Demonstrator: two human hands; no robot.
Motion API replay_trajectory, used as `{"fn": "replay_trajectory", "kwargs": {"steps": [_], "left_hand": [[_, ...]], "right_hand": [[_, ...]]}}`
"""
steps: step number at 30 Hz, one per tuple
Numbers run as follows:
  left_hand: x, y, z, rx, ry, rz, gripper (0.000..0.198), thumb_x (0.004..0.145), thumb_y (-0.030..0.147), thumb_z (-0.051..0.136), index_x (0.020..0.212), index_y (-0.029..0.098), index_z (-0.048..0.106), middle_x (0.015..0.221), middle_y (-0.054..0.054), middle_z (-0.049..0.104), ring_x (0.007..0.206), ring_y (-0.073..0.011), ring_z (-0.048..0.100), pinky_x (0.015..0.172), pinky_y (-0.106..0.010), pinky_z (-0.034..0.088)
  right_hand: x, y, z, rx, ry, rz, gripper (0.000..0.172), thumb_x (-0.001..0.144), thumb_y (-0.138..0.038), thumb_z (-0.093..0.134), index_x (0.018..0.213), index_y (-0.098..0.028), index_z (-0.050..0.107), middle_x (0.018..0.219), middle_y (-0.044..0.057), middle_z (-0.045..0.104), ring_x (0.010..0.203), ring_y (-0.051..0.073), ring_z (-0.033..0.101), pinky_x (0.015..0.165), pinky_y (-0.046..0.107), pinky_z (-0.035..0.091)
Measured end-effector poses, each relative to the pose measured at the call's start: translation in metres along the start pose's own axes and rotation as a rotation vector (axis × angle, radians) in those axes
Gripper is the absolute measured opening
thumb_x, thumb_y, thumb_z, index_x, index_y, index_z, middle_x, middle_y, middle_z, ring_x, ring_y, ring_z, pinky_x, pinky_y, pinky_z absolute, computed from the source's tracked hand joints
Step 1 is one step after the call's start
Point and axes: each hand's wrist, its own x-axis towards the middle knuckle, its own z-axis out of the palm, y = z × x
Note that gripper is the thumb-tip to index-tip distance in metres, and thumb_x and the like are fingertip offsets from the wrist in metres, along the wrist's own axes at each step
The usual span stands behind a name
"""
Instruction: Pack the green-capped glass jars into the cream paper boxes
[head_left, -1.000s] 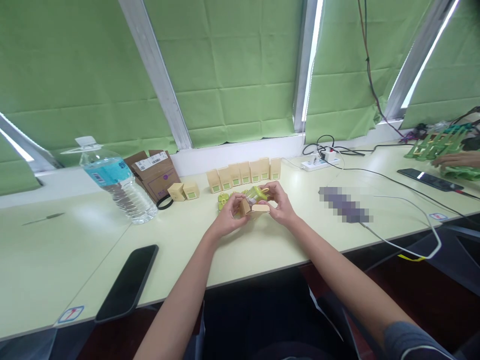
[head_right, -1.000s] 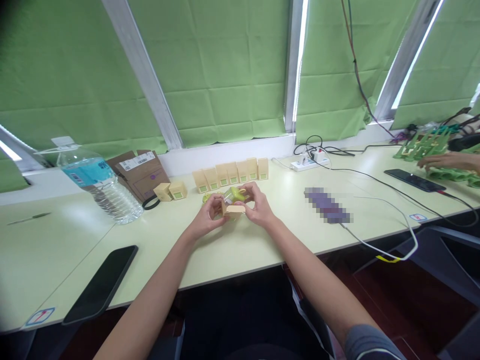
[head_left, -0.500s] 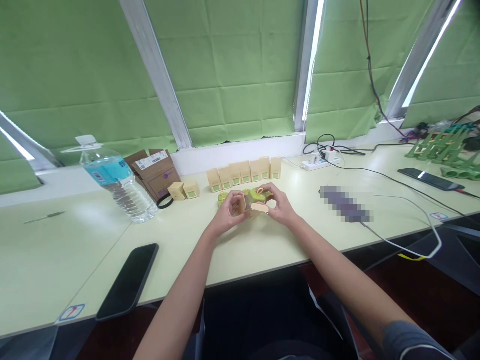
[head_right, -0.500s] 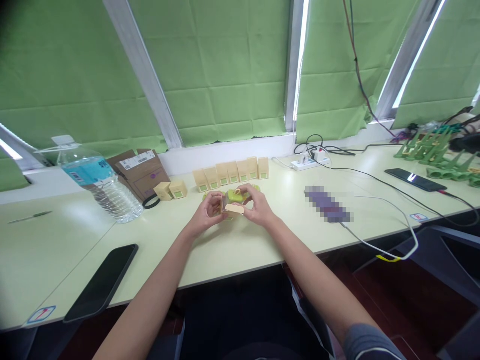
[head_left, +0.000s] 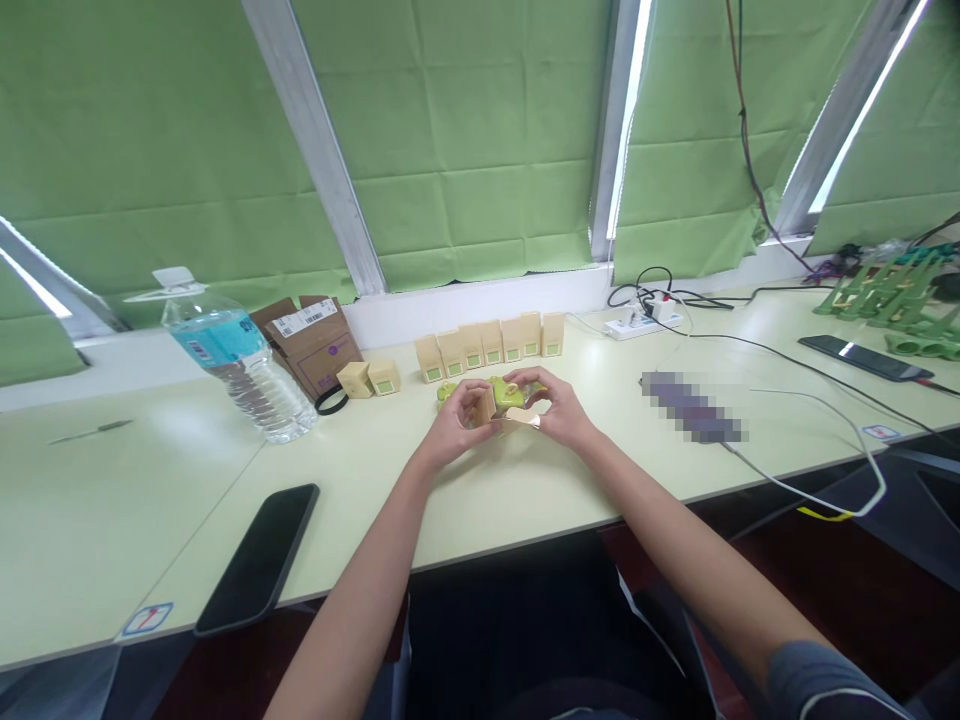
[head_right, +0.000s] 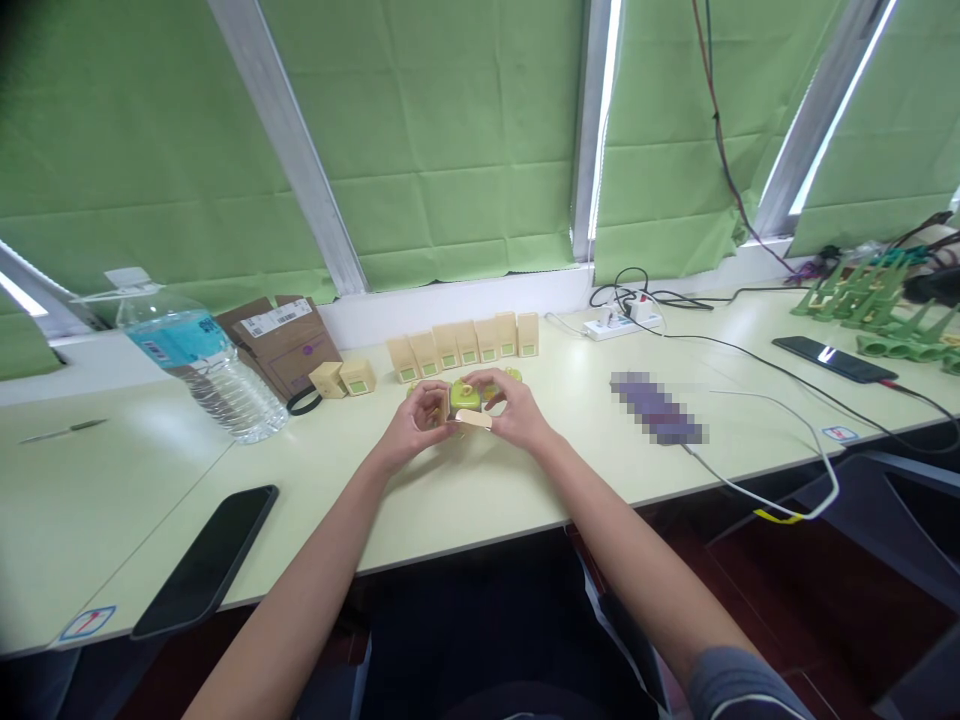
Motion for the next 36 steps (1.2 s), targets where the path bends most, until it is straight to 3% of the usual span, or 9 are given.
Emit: {"fn": "replay_trajectory", "kwargs": {"steps": [8,14,17,23,29,36], "left_hand": [[0.001,-0.002,-0.001,0.029,-0.011,0.013,0.061,0.067,0.035,0.091,0.116,0.023,0.058,0.111,-0.007,0.065,0.107,-0.0222,0.063,0.097,-0.036,0.045],[0.002,-0.003,0.000,0.023,0.041,0.029,0.062,0.064,0.036,0.093,0.113,0.023,0.058,0.109,-0.006,0.064,0.103,-0.0206,0.063,0.092,-0.033,0.047],[0.002,-0.003,0.000,0.024,0.058,0.029,0.061,0.063,0.036,0.093,0.111,0.022,0.059,0.112,-0.007,0.064,0.105,-0.0210,0.063,0.092,-0.033,0.048],[0.002,-0.002,0.001,-0.017,0.029,0.014,0.059,0.067,0.034,0.091,0.115,0.023,0.058,0.110,-0.007,0.065,0.107,-0.0214,0.064,0.095,-0.034,0.049],[0.002,0.000,0.002,-0.066,0.094,0.018,0.062,0.068,0.035,0.090,0.119,0.022,0.057,0.113,-0.009,0.067,0.109,-0.0219,0.065,0.096,-0.035,0.052],[0.004,-0.003,0.001,-0.118,0.215,0.061,0.066,0.070,0.043,0.088,0.125,0.023,0.057,0.111,-0.009,0.071,0.099,-0.0224,0.070,0.091,-0.037,0.056]], "right_hand": [[0.000,0.008,0.000,0.021,-0.015,-0.041,0.043,0.070,-0.045,0.088,0.099,-0.023,0.065,0.115,0.009,0.073,0.114,0.026,0.068,0.083,0.036,0.057],[0.001,0.009,0.000,-0.024,-0.035,-0.105,0.022,0.079,-0.043,0.082,0.081,-0.024,0.072,0.100,0.009,0.079,0.103,0.026,0.071,0.086,0.042,0.056],[0.001,0.010,0.001,-0.040,-0.026,-0.146,0.021,0.080,-0.042,0.082,0.076,-0.024,0.073,0.093,0.008,0.080,0.095,0.026,0.071,0.086,0.045,0.056],[0.001,0.007,0.002,-0.059,0.035,-0.081,0.027,0.094,-0.049,0.062,0.094,-0.024,0.073,0.098,0.008,0.077,0.093,0.024,0.070,0.074,0.038,0.058],[-0.002,0.006,0.001,0.054,0.120,0.040,0.031,0.099,-0.052,0.054,0.113,-0.025,0.057,0.109,0.008,0.070,0.099,0.021,0.068,0.070,0.031,0.059],[-0.002,0.000,0.000,0.064,-0.010,0.057,0.036,0.095,-0.053,0.060,0.120,-0.026,0.059,0.124,0.009,0.064,0.107,0.022,0.067,0.078,0.034,0.061]]}}
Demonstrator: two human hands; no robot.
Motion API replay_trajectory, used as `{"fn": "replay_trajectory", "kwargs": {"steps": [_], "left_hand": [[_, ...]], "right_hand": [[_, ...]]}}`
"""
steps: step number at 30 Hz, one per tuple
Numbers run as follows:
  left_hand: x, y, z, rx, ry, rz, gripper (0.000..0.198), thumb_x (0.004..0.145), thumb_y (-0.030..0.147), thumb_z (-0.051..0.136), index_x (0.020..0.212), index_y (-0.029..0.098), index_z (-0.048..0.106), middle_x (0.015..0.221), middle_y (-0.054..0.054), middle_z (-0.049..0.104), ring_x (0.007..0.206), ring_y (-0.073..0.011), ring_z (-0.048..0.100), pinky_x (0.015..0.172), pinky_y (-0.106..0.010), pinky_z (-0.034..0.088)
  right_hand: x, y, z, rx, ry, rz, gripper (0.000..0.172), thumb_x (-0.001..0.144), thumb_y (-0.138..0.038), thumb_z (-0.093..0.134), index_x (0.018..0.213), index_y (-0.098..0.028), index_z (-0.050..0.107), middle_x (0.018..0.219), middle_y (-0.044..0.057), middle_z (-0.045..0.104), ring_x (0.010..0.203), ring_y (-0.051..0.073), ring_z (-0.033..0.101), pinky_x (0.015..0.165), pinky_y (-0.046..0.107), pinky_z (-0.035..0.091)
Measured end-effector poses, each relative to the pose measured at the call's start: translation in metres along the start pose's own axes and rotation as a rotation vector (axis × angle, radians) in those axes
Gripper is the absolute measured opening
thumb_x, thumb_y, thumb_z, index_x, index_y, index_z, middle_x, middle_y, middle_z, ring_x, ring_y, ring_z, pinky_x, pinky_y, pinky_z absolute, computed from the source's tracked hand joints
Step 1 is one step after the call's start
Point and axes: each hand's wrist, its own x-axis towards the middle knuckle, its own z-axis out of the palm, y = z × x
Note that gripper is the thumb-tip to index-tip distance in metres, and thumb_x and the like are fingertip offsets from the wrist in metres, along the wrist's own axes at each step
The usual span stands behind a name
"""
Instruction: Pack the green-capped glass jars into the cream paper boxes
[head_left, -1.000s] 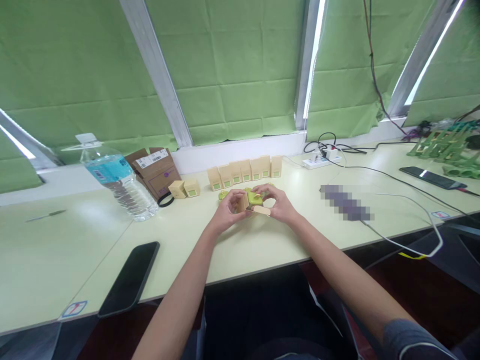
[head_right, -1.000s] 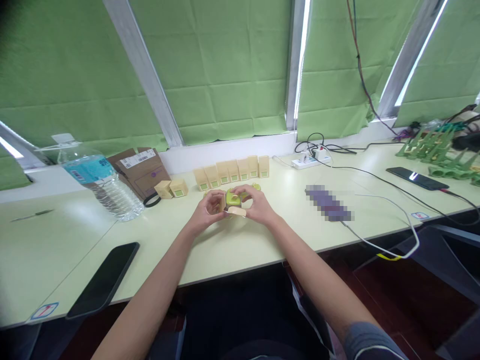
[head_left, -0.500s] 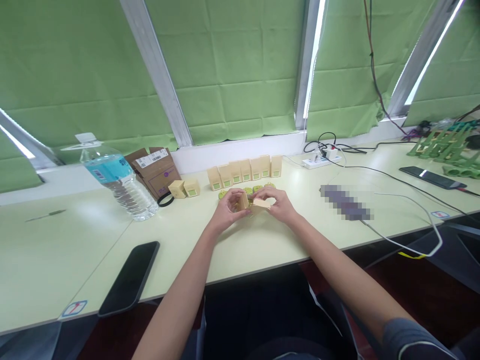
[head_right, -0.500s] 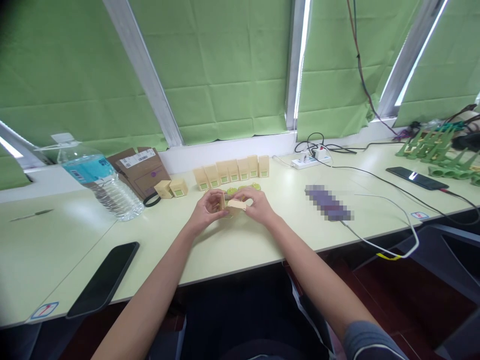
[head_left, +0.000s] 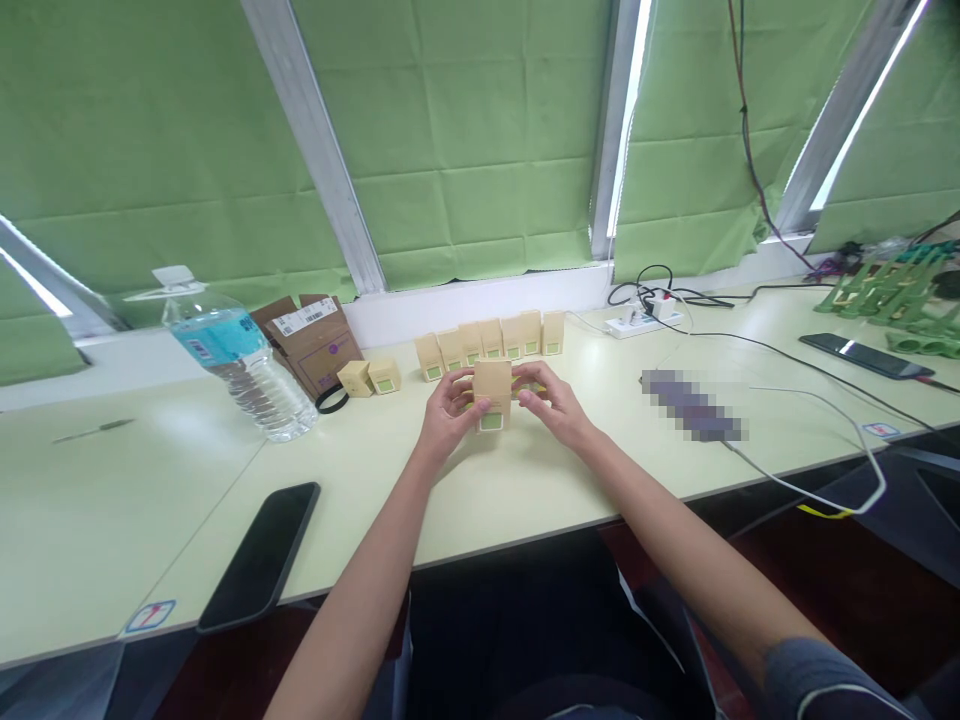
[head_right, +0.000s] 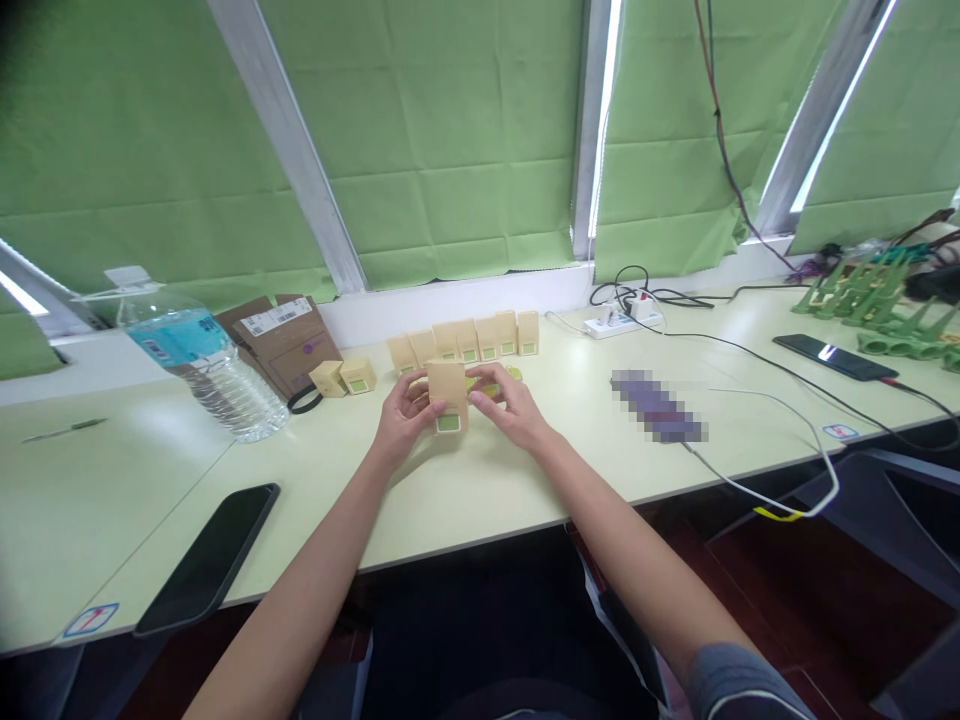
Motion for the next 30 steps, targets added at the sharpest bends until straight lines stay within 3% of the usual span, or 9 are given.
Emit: {"fn": "replay_trajectory", "kwargs": {"steps": [5,11,21,30], "left_hand": [[-0.001,0.001,0.001,0.025,-0.009,0.006,0.055,0.073,0.046,0.085,0.118,0.019,0.067,0.121,-0.012,0.071,0.102,-0.0249,0.070,0.092,-0.039,0.055],[-0.002,0.000,0.002,0.042,-0.054,0.000,0.045,0.074,0.048,0.084,0.104,0.017,0.073,0.115,-0.011,0.073,0.103,-0.0258,0.070,0.091,-0.037,0.056],[0.001,-0.009,-0.003,0.012,-0.020,-0.102,0.052,0.081,0.064,0.070,0.095,0.014,0.074,0.095,-0.008,0.072,0.088,-0.0228,0.068,0.078,-0.034,0.056],[0.001,-0.002,-0.001,-0.019,0.011,-0.110,0.045,0.077,0.048,0.079,0.108,0.020,0.064,0.094,-0.004,0.069,0.081,-0.0168,0.064,0.072,-0.027,0.050]], "right_hand": [[0.001,0.000,0.004,-0.063,-0.087,0.021,0.047,0.086,-0.051,0.072,0.125,-0.027,0.059,0.125,0.009,0.064,0.110,0.024,0.066,0.078,0.034,0.064],[0.000,-0.001,0.003,-0.103,-0.111,0.018,0.036,0.093,-0.048,0.064,0.123,-0.027,0.061,0.118,0.007,0.069,0.106,0.021,0.068,0.074,0.031,0.064],[-0.001,0.004,0.003,-0.166,-0.100,-0.125,0.026,0.089,-0.040,0.068,0.110,-0.024,0.069,0.117,0.009,0.070,0.106,0.023,0.067,0.073,0.033,0.066],[0.000,0.008,0.005,-0.192,-0.111,-0.195,0.029,0.079,-0.033,0.079,0.106,-0.024,0.073,0.120,0.011,0.072,0.114,0.027,0.067,0.076,0.038,0.066]]}}
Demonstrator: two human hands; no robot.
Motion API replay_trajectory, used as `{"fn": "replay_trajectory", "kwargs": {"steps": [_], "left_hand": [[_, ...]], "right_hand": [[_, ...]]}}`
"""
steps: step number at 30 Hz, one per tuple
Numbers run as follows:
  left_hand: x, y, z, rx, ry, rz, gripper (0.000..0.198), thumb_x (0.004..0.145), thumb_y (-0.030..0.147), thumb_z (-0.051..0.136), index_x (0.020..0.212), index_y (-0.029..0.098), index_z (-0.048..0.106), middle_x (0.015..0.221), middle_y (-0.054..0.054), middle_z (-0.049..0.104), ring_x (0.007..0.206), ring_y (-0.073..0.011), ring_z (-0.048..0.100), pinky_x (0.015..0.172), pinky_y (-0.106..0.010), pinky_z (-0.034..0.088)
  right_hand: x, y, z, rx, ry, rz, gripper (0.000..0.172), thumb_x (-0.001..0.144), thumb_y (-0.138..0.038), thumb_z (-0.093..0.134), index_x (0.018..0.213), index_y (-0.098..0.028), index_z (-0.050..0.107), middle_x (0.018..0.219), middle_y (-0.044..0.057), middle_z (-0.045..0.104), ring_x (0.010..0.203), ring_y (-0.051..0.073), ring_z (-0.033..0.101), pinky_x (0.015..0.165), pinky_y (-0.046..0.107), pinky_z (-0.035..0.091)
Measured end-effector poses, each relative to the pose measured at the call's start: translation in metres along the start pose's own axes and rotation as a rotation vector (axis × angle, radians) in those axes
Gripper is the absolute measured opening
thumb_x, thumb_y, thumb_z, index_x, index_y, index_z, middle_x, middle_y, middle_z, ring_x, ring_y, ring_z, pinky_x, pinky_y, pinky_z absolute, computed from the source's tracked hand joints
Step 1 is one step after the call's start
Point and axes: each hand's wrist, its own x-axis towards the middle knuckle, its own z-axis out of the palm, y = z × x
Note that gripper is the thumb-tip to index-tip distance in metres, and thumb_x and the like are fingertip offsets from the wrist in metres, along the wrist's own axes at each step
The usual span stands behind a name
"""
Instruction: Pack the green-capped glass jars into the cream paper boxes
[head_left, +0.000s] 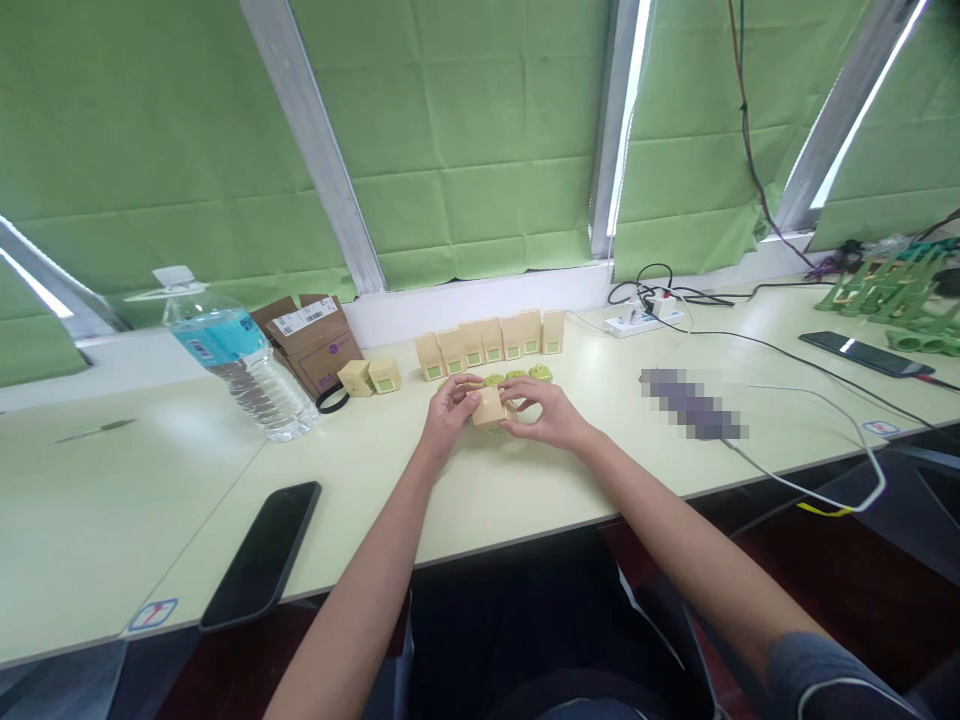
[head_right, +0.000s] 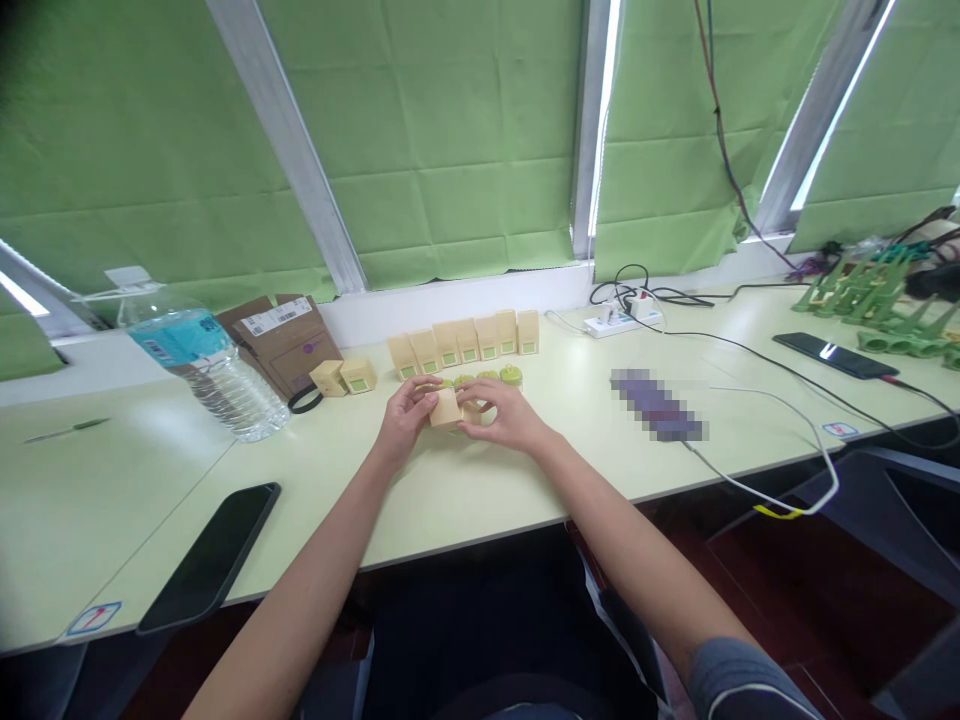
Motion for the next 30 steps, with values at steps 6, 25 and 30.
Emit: {"fn": "replay_trajectory", "kwargs": {"steps": [6,25,30], "left_hand": [[0.0002,-0.0002,0.0001,0.062,0.002,0.055,0.033,0.078,0.046,0.077,0.095,0.019,0.066,0.093,-0.004,0.068,0.082,-0.0169,0.060,0.072,-0.027,0.046],[-0.0005,0.0038,0.0019,0.095,0.040,0.020,0.039,0.074,0.052,0.081,0.087,0.018,0.068,0.093,-0.005,0.070,0.085,-0.0178,0.061,0.077,-0.029,0.047],[-0.0003,0.0037,0.0022,0.112,0.046,0.018,0.039,0.075,0.053,0.081,0.086,0.018,0.070,0.092,-0.005,0.070,0.084,-0.0178,0.061,0.076,-0.029,0.047]], "right_hand": [[0.0003,-0.0017,-0.0006,0.020,-0.015,0.041,0.038,0.078,-0.032,0.080,0.112,-0.024,0.067,0.118,0.009,0.071,0.112,0.025,0.067,0.080,0.038,0.065],[-0.0003,0.0013,-0.0003,0.010,-0.025,0.025,0.058,0.077,-0.033,0.081,0.130,-0.027,0.059,0.127,0.009,0.067,0.114,0.025,0.067,0.080,0.037,0.065],[-0.0008,0.0017,-0.0012,0.022,-0.041,0.031,0.056,0.077,-0.033,0.081,0.130,-0.027,0.061,0.129,0.009,0.066,0.113,0.025,0.067,0.081,0.038,0.065]]}}
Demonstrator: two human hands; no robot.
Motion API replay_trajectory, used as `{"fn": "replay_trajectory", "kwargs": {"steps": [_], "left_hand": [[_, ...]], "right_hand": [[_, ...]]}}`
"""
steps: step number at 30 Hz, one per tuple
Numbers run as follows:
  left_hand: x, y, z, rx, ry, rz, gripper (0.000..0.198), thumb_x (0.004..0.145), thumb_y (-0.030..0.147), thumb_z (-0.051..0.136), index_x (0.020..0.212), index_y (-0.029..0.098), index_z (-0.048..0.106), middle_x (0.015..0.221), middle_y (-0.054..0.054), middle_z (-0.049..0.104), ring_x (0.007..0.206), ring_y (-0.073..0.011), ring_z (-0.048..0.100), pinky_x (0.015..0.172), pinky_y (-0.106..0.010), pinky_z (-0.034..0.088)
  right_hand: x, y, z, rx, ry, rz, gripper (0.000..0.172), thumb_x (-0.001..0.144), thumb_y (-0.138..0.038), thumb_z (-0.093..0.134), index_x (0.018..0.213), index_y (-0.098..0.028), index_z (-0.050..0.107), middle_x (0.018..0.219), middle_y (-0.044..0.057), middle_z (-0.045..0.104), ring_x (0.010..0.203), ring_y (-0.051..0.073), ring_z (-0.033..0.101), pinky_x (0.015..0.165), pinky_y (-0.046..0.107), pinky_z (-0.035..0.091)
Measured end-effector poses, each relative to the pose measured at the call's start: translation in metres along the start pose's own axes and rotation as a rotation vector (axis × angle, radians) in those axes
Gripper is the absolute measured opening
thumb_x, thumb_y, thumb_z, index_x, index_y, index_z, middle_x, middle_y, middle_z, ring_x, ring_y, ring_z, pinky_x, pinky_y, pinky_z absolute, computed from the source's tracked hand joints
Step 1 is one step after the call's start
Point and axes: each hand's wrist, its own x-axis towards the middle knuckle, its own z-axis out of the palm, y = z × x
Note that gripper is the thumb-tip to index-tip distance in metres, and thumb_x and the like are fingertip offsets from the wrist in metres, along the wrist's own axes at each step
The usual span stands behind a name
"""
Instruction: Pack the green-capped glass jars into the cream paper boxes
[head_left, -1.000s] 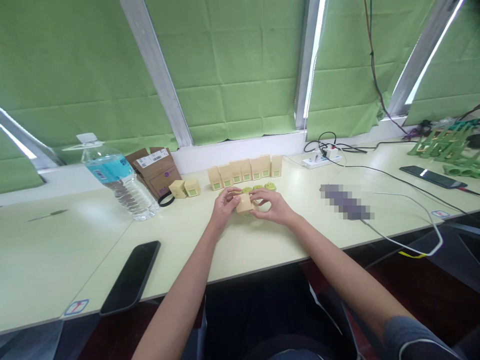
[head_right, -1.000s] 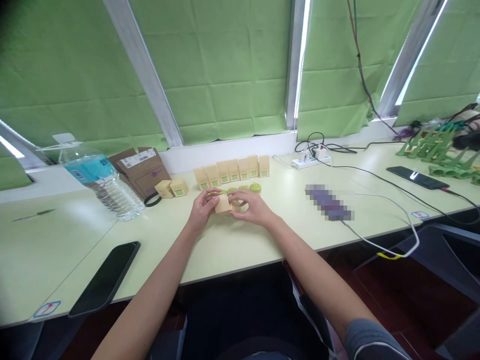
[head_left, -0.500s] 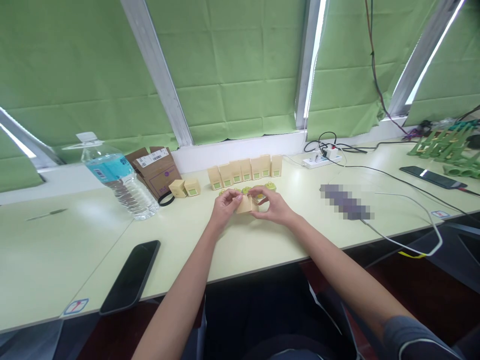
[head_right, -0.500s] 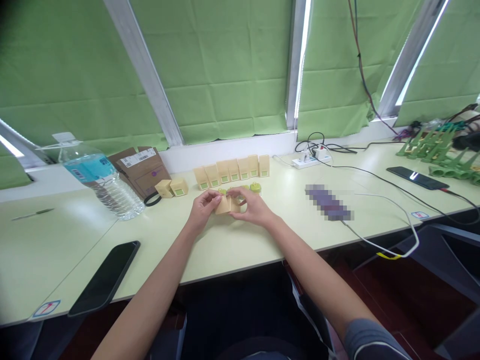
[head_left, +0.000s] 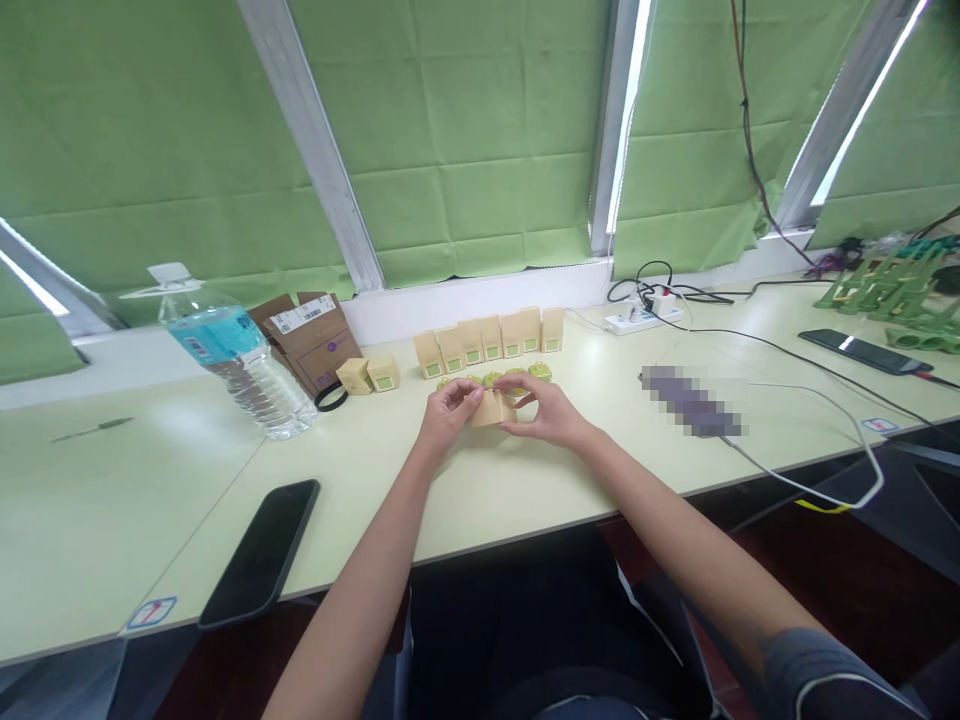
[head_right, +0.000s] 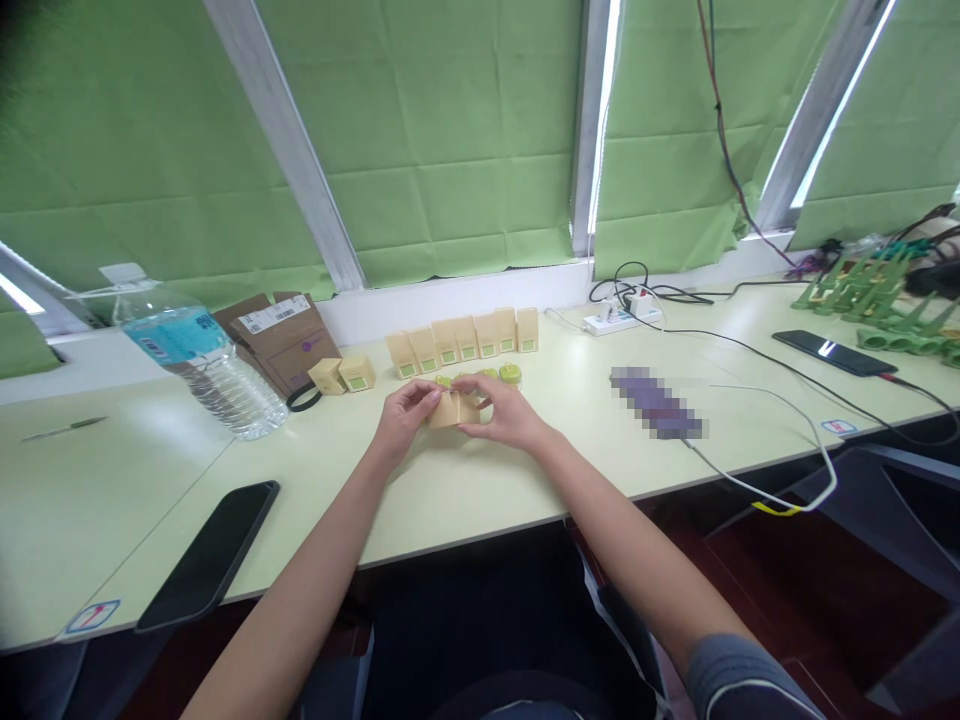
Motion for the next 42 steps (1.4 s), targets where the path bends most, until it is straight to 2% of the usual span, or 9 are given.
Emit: {"fn": "replay_trajectory", "kwargs": {"steps": [11,20,28,37,42], "left_hand": [[0.001,-0.001,0.001,0.014,-0.003,-0.035,0.041,0.072,0.054,0.083,0.085,0.018,0.071,0.088,-0.005,0.071,0.081,-0.0181,0.062,0.075,-0.029,0.048],[0.000,-0.002,-0.001,-0.006,-0.055,-0.056,0.039,0.072,0.051,0.084,0.083,0.018,0.067,0.085,-0.004,0.069,0.080,-0.0173,0.062,0.075,-0.030,0.048],[0.003,-0.007,-0.003,-0.050,-0.024,-0.001,0.040,0.070,0.044,0.087,0.092,0.019,0.066,0.084,-0.002,0.067,0.085,-0.0168,0.064,0.079,-0.029,0.049],[0.007,-0.011,-0.009,-0.227,-0.003,-0.087,0.051,0.057,0.045,0.095,0.092,0.019,0.067,0.068,0.002,0.064,0.068,-0.0129,0.061,0.069,-0.025,0.047],[0.004,-0.006,-0.008,-0.244,-0.014,-0.122,0.048,0.060,0.040,0.094,0.094,0.019,0.069,0.076,0.001,0.067,0.072,-0.0126,0.062,0.070,-0.024,0.047]], "right_hand": [[-0.001,0.004,-0.001,-0.023,-0.009,-0.032,0.056,0.079,-0.037,0.081,0.130,-0.028,0.063,0.128,0.010,0.069,0.112,0.026,0.069,0.081,0.040,0.065],[-0.001,0.004,0.000,-0.039,-0.018,-0.099,0.057,0.081,-0.036,0.081,0.134,-0.029,0.062,0.129,0.009,0.070,0.113,0.026,0.068,0.081,0.040,0.065],[0.000,0.000,0.003,-0.056,-0.027,-0.110,0.053,0.083,-0.036,0.079,0.133,-0.028,0.063,0.128,0.009,0.071,0.112,0.025,0.069,0.082,0.039,0.064],[0.002,-0.006,0.006,-0.071,-0.036,-0.145,0.051,0.085,-0.035,0.077,0.133,-0.028,0.062,0.125,0.008,0.072,0.109,0.024,0.068,0.080,0.037,0.063],[0.002,-0.005,0.006,-0.063,-0.041,-0.156,0.053,0.086,-0.034,0.077,0.136,-0.028,0.060,0.125,0.008,0.072,0.106,0.024,0.068,0.079,0.038,0.063]]}}
